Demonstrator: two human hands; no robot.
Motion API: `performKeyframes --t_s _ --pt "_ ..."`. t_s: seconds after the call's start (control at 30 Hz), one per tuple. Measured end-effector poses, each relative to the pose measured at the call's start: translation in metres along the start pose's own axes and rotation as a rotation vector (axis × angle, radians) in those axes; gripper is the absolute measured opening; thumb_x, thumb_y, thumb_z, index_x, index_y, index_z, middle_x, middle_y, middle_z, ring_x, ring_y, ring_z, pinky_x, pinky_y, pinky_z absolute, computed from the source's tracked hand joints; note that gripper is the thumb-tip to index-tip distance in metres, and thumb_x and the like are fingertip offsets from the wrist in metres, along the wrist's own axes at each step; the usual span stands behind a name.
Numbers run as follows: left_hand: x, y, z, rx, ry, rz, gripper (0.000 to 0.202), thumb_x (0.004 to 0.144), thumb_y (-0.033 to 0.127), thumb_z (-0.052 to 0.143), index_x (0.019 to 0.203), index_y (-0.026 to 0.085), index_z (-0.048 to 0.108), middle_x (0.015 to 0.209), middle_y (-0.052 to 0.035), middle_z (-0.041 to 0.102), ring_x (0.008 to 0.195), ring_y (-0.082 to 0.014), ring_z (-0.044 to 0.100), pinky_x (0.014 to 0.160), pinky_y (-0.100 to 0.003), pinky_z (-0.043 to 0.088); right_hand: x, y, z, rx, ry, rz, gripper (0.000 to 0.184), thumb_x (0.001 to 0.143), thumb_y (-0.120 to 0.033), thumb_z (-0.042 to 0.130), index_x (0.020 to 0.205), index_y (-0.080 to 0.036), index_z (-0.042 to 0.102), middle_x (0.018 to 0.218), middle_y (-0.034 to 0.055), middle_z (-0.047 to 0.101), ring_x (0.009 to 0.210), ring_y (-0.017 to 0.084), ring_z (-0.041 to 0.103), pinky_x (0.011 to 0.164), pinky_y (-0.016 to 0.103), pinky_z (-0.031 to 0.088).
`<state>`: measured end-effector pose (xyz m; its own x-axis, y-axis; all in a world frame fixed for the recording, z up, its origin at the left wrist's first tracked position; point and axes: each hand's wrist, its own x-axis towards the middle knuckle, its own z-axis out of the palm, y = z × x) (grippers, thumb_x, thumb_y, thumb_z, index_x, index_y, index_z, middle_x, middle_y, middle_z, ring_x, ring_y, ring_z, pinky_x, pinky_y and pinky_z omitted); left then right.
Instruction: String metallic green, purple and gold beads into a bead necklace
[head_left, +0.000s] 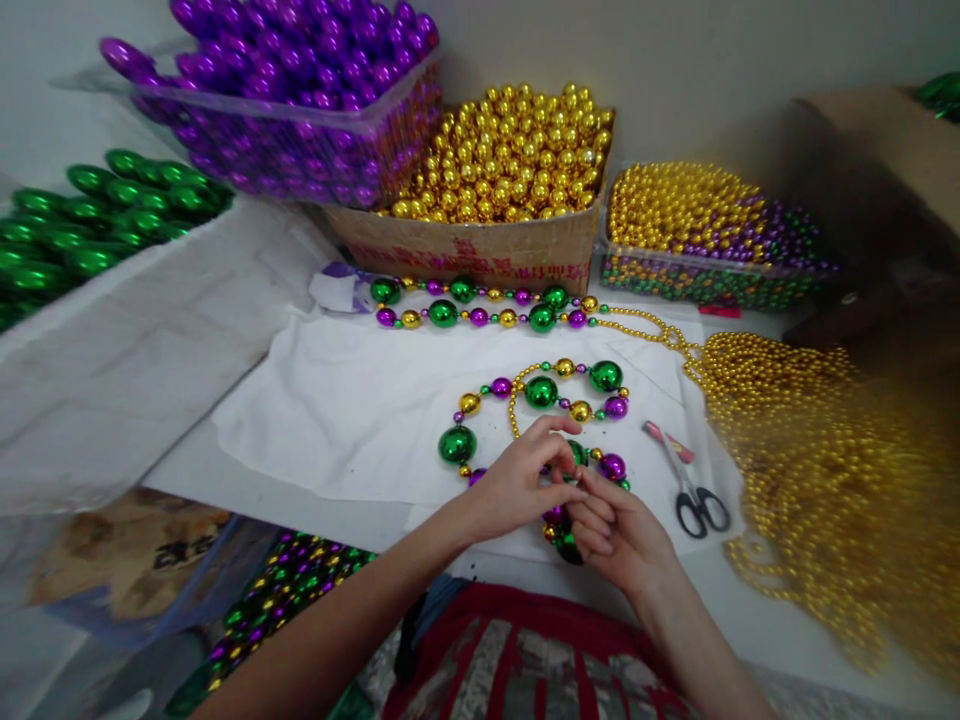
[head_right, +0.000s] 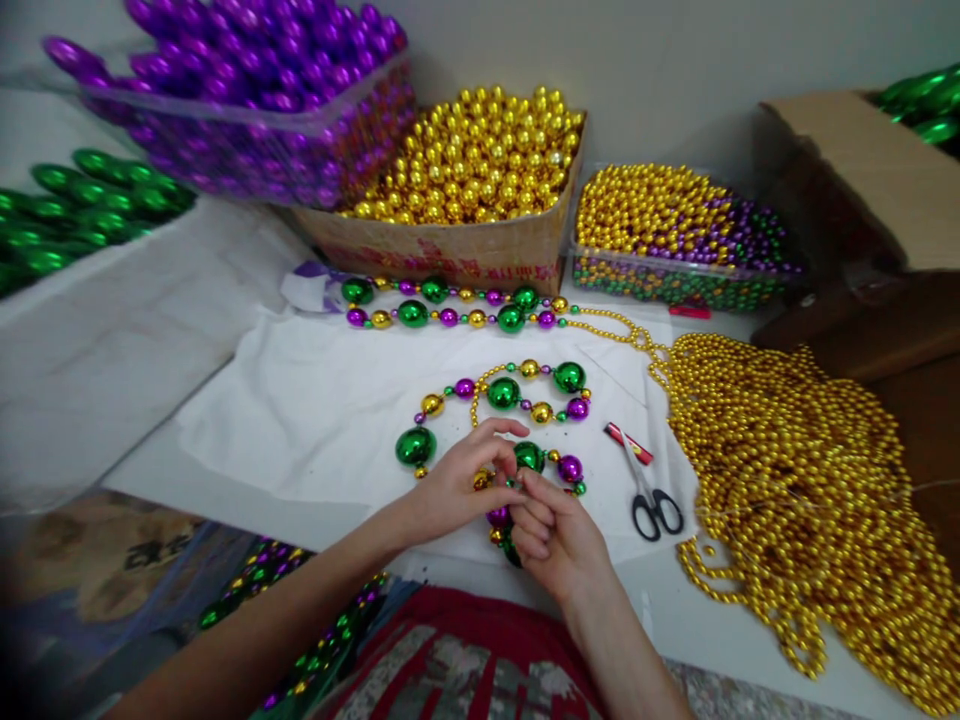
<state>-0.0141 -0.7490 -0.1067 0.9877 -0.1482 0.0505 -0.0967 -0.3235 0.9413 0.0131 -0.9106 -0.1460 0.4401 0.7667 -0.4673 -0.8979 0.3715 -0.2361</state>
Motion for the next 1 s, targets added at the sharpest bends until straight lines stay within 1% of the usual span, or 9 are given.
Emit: performKeyframes --t_s 0.13,0.3,0.37,0.43,0.5,0.6,0.73,0.87,1.0 --pt "0.002 -0.003 -0.004 -0.078 -0.026 -0.039 0.012 0.080 0.022 0.060 0.071 0.015 0.057 0.115 -0.0075 0.052 0.099 -0.0183 0.051 0.089 -0.034 0.038 0.000 -0.002 -0.001 0.065 -0.020 0.007 0.023 0.076 -0.019 0.071 0.071 -0.016 0.049 0.047 -0.0114 0.019 0.039 0.003 0.011 0.031 0.013 0.014" --pt "0.007 -0.011 -0.016 -0.873 -0.161 -0.297 0.021 0.081 0.028 0.056 0.068 0.013 0.061 0.109 -0.0104 0.057 0.079 -0.0151 0.053 0.078 -0.032 0.041 -0.003 -0.006 -0.002 0.096 -0.059 0.057 0.022 0.076 -0.014 0.069 0.066 -0.014 0.049 0.047 -0.0101 0.022 0.040 0.003 0.015 0.031 0.013 0.014" --pt "0.009 -0.014 -0.015 -1.113 -0.123 -0.331 0.027 0.083 0.036 0.052 0.078 0.013 0.066 0.113 -0.0120 0.057 0.076 -0.0146 0.053 0.077 -0.031 0.041 -0.003 -0.007 -0.002 0.115 -0.063 0.068 0.017 0.077 -0.014 0.068 0.072 -0.013 0.052 0.047 -0.0105 0.022 0.040 0.003 0.015 0.031 0.012 0.015" --pt "0.011 -0.016 -0.012 -1.206 -0.092 -0.330 0.034 0.083 0.039 0.052 0.105 0.016 0.066 0.121 -0.0123 0.054 0.079 -0.0146 0.054 0.078 -0.031 0.041 -0.002 -0.009 0.000 0.138 -0.059 0.074 0.015 0.076 -0.016 0.069 0.077 -0.013 0.054 0.047 -0.0111 0.022 0.040 0.003 0.014 0.031 0.012 0.015" --pt "0.010 -0.016 -0.009 -1.171 -0.093 -0.331 0.049 0.079 0.031 0.059 0.126 0.021 0.054 0.127 -0.0119 0.052 0.078 -0.0129 0.055 0.079 -0.030 0.040 -0.003 -0.011 0.002 0.156 -0.049 0.078 0.017 0.075 -0.016 0.069 0.076 -0.013 0.053 0.047 -0.0114 0.021 0.039 0.003 0.014 0.030 0.012 0.015" --pt "0.008 -0.013 -0.005 -0.976 -0.139 -0.365 0.062 0.070 0.015 0.068 0.129 0.023 0.052 0.122 -0.0099 0.056 0.076 -0.0101 0.055 0.078 -0.027 0.040 -0.004 -0.014 0.004 0.163 -0.020 0.078 0.022 0.073 -0.015 0.071 0.070 -0.015 0.049 0.047 -0.0116 0.020 0.039 0.003 0.013 0.030 0.012 0.016" --pt "0.008 -0.006 0.000 -0.692 -0.122 -0.390 0.041 0.071 0.019 0.071 0.111 0.016 0.063 0.089 -0.0045 0.064 0.076 -0.0109 0.054 0.070 -0.023 0.039 -0.005 -0.012 0.006 0.129 0.048 0.034 0.028 0.070 -0.017 0.074 0.067 -0.016 0.046 0.046 -0.0120 0.019 0.039 0.003 0.011 0.030 0.013 0.014" --pt "0.012 -0.001 0.006 -0.444 0.030 -0.358 0.018 0.073 0.026 0.070 0.084 0.013 0.065 0.070 0.0007 0.059 0.063 -0.0092 0.050 0.059 -0.022 0.037 -0.003 -0.004 0.007 0.043 0.133 -0.066 0.035 0.066 -0.020 0.077 0.063 -0.017 0.042 0.046 -0.0120 0.020 0.040 0.003 0.010 0.031 0.013 0.011" --pt "0.014 -0.002 0.007 -0.244 0.086 -0.314 0.018 0.077 0.030 0.064 0.071 0.014 0.059 0.058 0.0042 0.051 0.053 -0.0077 0.045 0.051 -0.020 0.033 -0.003 0.001 0.011 -0.084 0.207 -0.163 0.033 0.065 -0.024 0.078 0.066 -0.018 0.045 0.045 -0.0124 0.022 0.040 0.003 0.009 0.032 0.014 0.009"
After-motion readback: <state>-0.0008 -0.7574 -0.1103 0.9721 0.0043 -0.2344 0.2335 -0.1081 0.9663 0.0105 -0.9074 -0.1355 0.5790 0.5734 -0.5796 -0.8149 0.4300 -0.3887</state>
